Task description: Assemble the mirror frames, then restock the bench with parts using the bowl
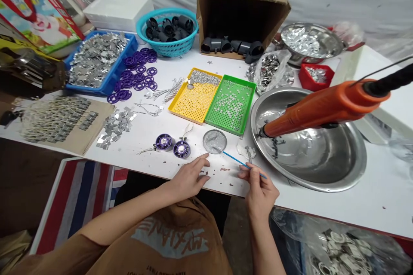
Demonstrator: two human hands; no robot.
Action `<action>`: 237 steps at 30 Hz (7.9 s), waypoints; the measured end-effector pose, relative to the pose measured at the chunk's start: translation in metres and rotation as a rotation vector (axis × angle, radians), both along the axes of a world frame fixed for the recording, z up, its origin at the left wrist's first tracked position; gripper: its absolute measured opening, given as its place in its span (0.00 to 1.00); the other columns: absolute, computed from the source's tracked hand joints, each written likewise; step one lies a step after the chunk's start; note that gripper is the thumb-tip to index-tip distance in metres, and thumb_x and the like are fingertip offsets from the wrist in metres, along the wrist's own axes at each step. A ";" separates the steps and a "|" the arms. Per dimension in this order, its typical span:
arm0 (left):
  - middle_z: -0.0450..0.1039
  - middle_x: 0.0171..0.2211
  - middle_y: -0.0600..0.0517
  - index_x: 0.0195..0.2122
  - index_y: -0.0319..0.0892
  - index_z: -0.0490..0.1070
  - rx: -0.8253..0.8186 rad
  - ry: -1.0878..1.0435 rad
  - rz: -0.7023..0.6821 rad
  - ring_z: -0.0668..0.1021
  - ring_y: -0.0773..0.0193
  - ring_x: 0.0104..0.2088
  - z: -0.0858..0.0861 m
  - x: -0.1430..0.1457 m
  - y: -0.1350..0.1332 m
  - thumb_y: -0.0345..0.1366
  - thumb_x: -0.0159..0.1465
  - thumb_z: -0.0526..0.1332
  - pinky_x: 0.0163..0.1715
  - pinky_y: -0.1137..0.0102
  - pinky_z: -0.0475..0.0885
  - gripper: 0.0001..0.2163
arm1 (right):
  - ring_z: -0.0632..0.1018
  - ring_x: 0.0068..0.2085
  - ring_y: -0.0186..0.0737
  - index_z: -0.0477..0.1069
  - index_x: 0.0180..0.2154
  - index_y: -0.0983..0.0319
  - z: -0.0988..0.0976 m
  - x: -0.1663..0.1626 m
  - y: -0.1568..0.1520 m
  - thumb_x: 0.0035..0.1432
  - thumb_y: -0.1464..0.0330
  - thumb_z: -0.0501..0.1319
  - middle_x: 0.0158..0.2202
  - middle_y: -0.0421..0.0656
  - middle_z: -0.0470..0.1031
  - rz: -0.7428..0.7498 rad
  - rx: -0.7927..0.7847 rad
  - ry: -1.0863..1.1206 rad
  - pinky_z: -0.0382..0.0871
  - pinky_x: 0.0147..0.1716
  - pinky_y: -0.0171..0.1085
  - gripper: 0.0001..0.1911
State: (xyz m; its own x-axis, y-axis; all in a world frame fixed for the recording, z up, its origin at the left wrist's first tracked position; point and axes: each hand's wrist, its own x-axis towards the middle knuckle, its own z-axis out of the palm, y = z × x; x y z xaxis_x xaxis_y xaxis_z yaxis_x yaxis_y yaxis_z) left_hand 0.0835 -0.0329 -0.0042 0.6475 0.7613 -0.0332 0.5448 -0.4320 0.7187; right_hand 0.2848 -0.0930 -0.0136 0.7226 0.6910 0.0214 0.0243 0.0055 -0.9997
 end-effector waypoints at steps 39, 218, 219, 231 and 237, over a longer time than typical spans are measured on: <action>0.76 0.36 0.48 0.51 0.42 0.70 0.207 0.191 0.214 0.79 0.61 0.37 0.024 -0.046 0.045 0.35 0.70 0.51 0.39 0.67 0.74 0.13 | 0.76 0.25 0.40 0.77 0.36 0.62 0.034 -0.011 0.006 0.56 0.67 0.64 0.28 0.44 0.77 0.253 0.224 -0.022 0.70 0.27 0.42 0.07; 0.75 0.48 0.50 0.52 0.45 0.68 0.177 -0.262 0.272 0.78 0.60 0.48 -0.006 -0.052 0.023 0.38 0.58 0.68 0.47 0.67 0.76 0.21 | 0.74 0.32 0.35 0.67 0.41 0.64 0.120 -0.055 0.026 0.60 0.78 0.56 0.33 0.42 0.74 0.869 0.015 -1.374 0.64 0.31 0.34 0.08; 0.75 0.48 0.49 0.51 0.45 0.68 0.175 -0.267 0.269 0.78 0.60 0.48 -0.006 -0.052 0.023 0.38 0.58 0.68 0.47 0.66 0.76 0.21 | 0.74 0.32 0.36 0.67 0.41 0.64 0.122 -0.057 0.028 0.59 0.78 0.56 0.33 0.42 0.73 0.881 0.006 -1.396 0.64 0.31 0.35 0.08; 0.75 0.48 0.48 0.52 0.44 0.68 0.146 -0.280 0.272 0.77 0.58 0.49 -0.011 -0.053 0.025 0.38 0.58 0.68 0.50 0.64 0.74 0.20 | 0.70 0.28 0.36 0.66 0.39 0.62 0.141 -0.075 0.046 0.58 0.80 0.55 0.29 0.40 0.69 1.031 -0.095 -1.573 0.58 0.25 0.37 0.10; 0.75 0.48 0.49 0.52 0.44 0.68 0.148 -0.284 0.270 0.78 0.58 0.48 -0.013 -0.052 0.025 0.40 0.58 0.68 0.50 0.64 0.74 0.21 | 0.75 0.30 0.35 0.67 0.42 0.62 0.147 -0.077 0.048 0.61 0.76 0.55 0.31 0.41 0.74 1.044 0.008 -1.430 0.64 0.28 0.34 0.08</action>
